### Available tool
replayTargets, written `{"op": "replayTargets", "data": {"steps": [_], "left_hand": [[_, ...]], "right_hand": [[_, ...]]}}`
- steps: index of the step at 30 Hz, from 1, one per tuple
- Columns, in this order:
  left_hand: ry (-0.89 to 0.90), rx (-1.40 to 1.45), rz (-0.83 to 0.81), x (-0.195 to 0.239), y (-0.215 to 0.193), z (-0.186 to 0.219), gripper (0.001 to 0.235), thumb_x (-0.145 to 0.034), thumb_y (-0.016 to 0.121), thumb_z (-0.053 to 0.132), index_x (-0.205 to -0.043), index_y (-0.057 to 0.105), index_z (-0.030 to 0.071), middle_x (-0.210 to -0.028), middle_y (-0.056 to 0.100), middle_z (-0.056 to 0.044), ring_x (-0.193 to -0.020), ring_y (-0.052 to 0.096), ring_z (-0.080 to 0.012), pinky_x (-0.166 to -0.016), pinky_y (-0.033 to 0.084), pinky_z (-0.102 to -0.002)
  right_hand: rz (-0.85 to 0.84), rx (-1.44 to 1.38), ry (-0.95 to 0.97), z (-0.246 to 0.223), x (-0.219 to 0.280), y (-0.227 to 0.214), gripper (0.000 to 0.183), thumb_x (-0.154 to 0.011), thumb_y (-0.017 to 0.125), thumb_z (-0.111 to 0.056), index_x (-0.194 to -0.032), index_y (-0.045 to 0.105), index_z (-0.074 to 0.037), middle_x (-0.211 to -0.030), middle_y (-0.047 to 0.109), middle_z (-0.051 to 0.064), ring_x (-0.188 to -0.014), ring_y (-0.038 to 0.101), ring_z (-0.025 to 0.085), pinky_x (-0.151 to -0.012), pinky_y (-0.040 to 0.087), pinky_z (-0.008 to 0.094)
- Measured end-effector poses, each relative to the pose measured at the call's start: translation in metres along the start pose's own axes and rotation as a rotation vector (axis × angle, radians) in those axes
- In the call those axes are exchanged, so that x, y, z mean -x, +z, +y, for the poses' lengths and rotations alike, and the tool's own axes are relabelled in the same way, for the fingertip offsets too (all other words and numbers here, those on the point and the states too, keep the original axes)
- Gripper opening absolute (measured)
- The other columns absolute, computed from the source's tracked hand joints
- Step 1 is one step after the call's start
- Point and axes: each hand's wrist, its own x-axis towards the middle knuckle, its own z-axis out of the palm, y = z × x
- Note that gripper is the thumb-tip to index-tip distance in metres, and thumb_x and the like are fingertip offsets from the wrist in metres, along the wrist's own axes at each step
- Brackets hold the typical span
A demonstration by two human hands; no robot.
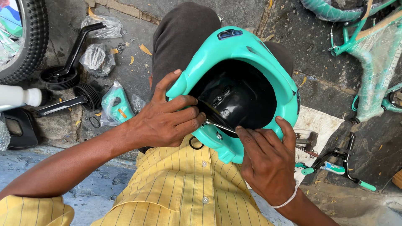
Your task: The person is assembling bicycle components while sitting on the ground. They use a screwdriver to tighten a bolt on a black wheel hub, then attach a metal bracket to a teal plastic seat using a screw and pliers.
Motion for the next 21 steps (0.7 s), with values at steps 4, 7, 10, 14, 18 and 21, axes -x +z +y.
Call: {"op": "replayTargets", "data": {"steps": [4,7,10,14,18,21], "left_hand": [[0.01,0.005,-0.003,0.001,0.002,-0.002,0.021,-0.087,0.074,0.009,-0.108,0.076,0.01,-0.087,0.058,0.001,-0.107,0.063,-0.0157,-0.123,0.022,-0.068],[0.017,-0.001,0.005,0.003,0.006,0.0,0.015,-0.09,0.074,0.008,-0.105,0.076,0.011,-0.086,0.057,0.002,-0.108,0.063,-0.0141,-0.124,0.021,-0.068],[0.034,-0.007,0.003,0.004,0.007,-0.003,0.01,-0.09,0.075,0.008,-0.099,0.074,0.011,-0.086,0.055,0.002,-0.107,0.062,-0.0145,-0.124,0.022,-0.068],[0.085,-0.031,-0.013,0.006,0.008,-0.006,0.007,-0.082,0.074,0.009,-0.085,0.068,0.011,-0.08,0.052,0.0,-0.1,0.061,-0.0177,-0.119,0.024,-0.071],[0.058,0.069,0.008,0.003,0.012,-0.01,0.018,-0.063,0.07,0.014,-0.076,0.061,0.005,-0.086,0.059,-0.008,-0.099,0.061,-0.0255,-0.114,0.023,-0.075],[0.029,-0.021,0.006,0.006,0.007,-0.006,0.015,-0.081,0.074,0.008,-0.096,0.071,0.007,-0.087,0.055,-0.003,-0.105,0.061,-0.0196,-0.121,0.024,-0.07]], "right_hand": [[-0.005,0.098,-0.009,-0.001,-0.003,0.005,0.038,-0.078,0.065,0.008,-0.115,0.073,0.002,-0.099,0.076,0.01,-0.094,0.068,0.022,-0.118,0.032,0.052],[-0.124,0.078,-0.028,0.001,-0.01,0.009,0.043,-0.07,0.067,0.004,-0.112,0.072,0.004,-0.096,0.075,0.012,-0.092,0.068,0.025,-0.116,0.028,0.054],[-0.073,0.058,-0.085,0.0,-0.016,0.002,0.04,-0.07,0.065,0.005,-0.11,0.072,0.006,-0.09,0.073,0.013,-0.087,0.067,0.025,-0.107,0.041,0.054],[-0.064,-0.22,-0.222,-0.01,-0.029,-0.025,0.019,-0.084,0.069,0.007,-0.103,0.067,0.009,-0.096,0.071,0.018,-0.085,0.064,0.025,-0.074,0.051,0.038],[-0.165,-0.172,-0.338,-0.031,-0.066,-0.012,0.015,-0.081,0.075,0.0,-0.094,0.068,0.003,-0.081,0.066,0.015,-0.078,0.064,0.028,-0.065,0.051,0.039],[0.029,-0.302,-0.215,-0.021,-0.059,-0.038,0.019,-0.084,0.075,0.004,-0.102,0.069,0.003,-0.084,0.07,0.013,-0.078,0.066,0.025,-0.067,0.05,0.036]]}}
